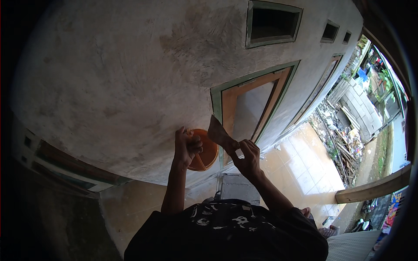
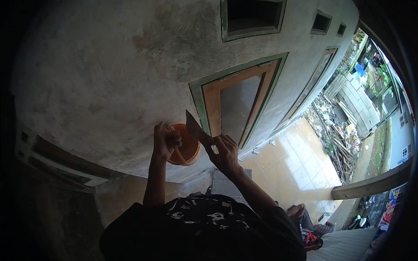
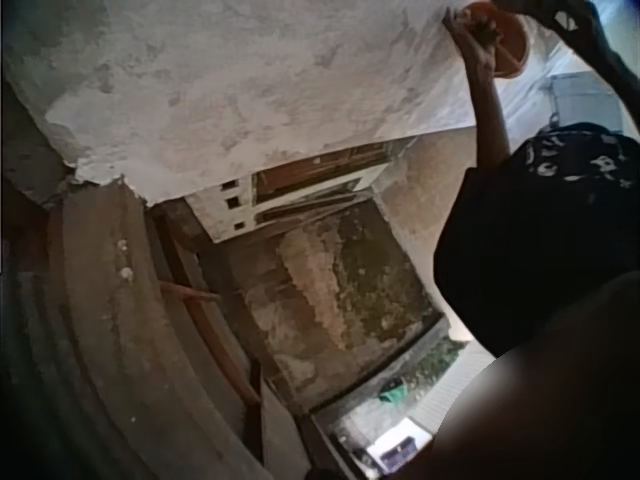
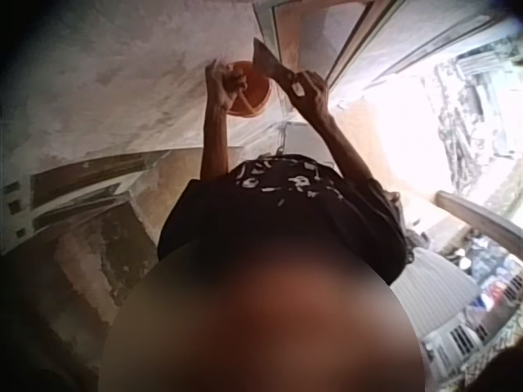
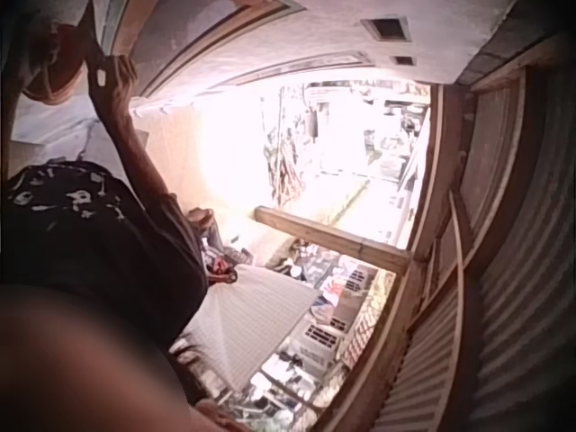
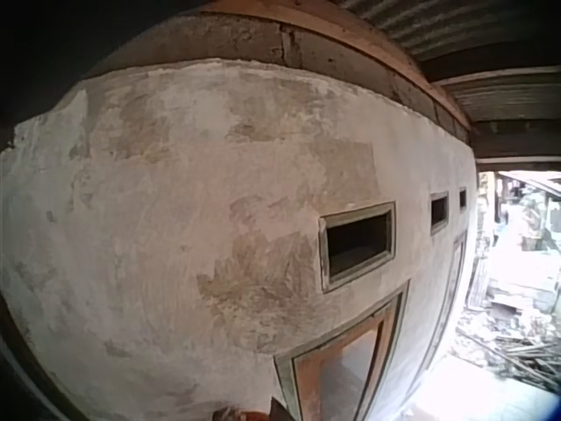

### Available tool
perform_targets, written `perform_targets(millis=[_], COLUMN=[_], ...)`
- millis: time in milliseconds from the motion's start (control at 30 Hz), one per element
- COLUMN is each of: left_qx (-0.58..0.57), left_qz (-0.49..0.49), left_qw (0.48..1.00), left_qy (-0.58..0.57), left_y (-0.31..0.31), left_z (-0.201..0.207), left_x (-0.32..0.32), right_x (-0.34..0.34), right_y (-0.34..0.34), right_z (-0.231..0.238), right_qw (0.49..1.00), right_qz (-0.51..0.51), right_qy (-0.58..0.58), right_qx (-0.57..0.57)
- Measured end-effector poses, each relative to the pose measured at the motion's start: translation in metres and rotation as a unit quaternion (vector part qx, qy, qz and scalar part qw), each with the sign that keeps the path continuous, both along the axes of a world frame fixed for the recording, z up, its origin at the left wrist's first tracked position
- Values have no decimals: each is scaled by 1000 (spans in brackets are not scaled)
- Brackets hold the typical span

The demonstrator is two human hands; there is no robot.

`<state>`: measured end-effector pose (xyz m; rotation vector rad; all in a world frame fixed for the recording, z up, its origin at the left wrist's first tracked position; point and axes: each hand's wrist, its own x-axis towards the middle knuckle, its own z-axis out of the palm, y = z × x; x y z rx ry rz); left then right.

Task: The person applies plaster to an unpainted concrete wall using a putty knife.

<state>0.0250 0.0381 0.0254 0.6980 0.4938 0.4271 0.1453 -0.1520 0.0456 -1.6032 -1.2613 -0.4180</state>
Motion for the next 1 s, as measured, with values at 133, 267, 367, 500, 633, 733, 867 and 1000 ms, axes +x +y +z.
perform_targets(millis=[133, 267, 367, 500, 633, 733, 867, 1000], left_qx=[27, -7, -4, 13, 5, 1, 23, 29], left_qz=[-6, 80, -1, 13, 23, 12, 21, 4], left_qw=[1000, 994, 1000, 1000, 999, 1000, 999, 1000], left_qy=[-11, 78, -6, 2, 22, 8, 12, 12], left_y=[-9, -18, -6, -12, -17, -13, -17, -16], left_z=[6, 13, 6, 10, 14, 11, 12, 10], left_x=[5, 7, 3, 7, 6, 2, 4, 2], right_x=[5, 10, 9, 14, 17, 15, 21, 22], right_y=[5, 1, -3, 4, -2, -5, -7, -7], right_z=[-43, -13, -7, -43, -35, -34, -46, -44], right_qw=[990, 998, 999, 998, 997, 997, 991, 992], right_qz=[9, -2, -8, 19, 26, 19, 27, 33], right_qy=[-6, 24, 17, -9, 2, 61, -32, 52], right_qx=[-140, -59, -39, -68, -77, -41, -124, -109])
